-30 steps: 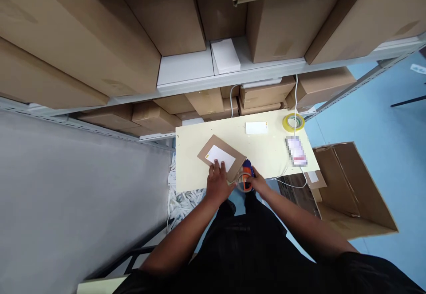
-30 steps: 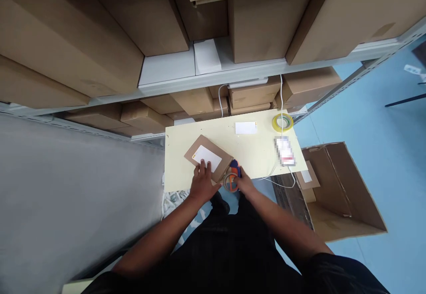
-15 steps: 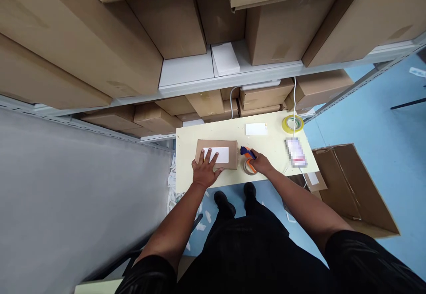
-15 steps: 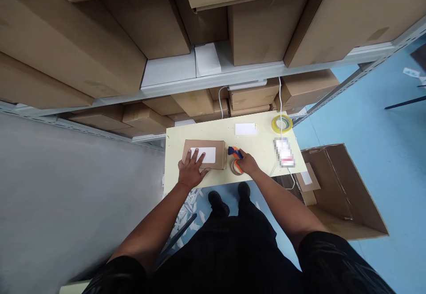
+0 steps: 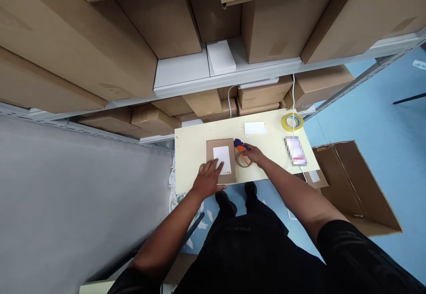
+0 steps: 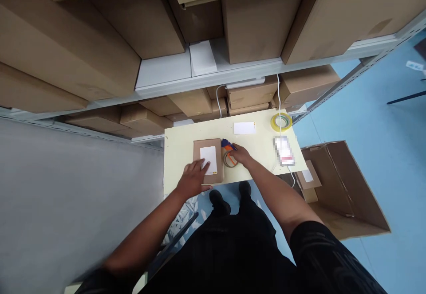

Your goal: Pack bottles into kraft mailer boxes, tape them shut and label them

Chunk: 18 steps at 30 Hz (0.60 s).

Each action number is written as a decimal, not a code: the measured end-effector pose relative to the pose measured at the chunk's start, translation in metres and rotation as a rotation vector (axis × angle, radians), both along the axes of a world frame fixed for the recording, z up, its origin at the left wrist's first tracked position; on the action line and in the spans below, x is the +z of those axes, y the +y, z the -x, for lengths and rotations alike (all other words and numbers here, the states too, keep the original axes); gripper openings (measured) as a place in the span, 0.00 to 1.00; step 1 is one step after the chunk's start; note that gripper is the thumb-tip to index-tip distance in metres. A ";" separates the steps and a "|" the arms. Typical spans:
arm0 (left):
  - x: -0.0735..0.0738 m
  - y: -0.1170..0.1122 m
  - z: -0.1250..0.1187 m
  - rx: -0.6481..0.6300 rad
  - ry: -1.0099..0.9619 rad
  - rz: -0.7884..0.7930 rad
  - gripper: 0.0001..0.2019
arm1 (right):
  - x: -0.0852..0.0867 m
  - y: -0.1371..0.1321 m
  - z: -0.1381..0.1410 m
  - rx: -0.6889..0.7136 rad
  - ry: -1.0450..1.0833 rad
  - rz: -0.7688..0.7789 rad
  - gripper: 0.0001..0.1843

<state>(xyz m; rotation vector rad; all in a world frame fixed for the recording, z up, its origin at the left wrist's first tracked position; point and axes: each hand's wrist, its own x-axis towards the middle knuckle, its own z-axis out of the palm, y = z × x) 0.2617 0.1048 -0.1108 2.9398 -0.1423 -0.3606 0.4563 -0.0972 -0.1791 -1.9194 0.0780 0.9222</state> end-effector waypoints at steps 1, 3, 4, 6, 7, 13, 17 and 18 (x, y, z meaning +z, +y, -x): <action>-0.002 0.008 -0.003 -0.015 -0.008 -0.020 0.53 | -0.001 0.005 -0.013 0.018 0.007 -0.008 0.40; -0.009 0.018 -0.009 0.009 -0.030 -0.051 0.54 | -0.002 0.013 -0.028 0.047 0.006 -0.023 0.40; -0.013 0.020 -0.012 0.029 -0.040 -0.052 0.54 | -0.002 0.014 -0.030 0.056 0.001 -0.029 0.39; -0.019 0.017 -0.014 0.083 -0.060 -0.042 0.53 | -0.003 0.007 -0.022 0.071 -0.014 -0.033 0.39; -0.022 0.015 -0.015 0.116 -0.068 -0.037 0.53 | -0.004 -0.001 -0.011 0.075 -0.019 -0.031 0.39; -0.029 -0.006 -0.021 0.290 -0.113 -0.005 0.53 | -0.017 -0.064 0.121 0.062 0.147 -0.112 0.34; -0.032 -0.032 -0.017 0.438 -0.150 0.015 0.54 | -0.009 -0.044 0.153 -0.137 0.158 -0.133 0.31; -0.030 -0.036 -0.015 0.463 -0.144 0.017 0.55 | -0.005 -0.034 0.141 -0.160 0.130 -0.128 0.32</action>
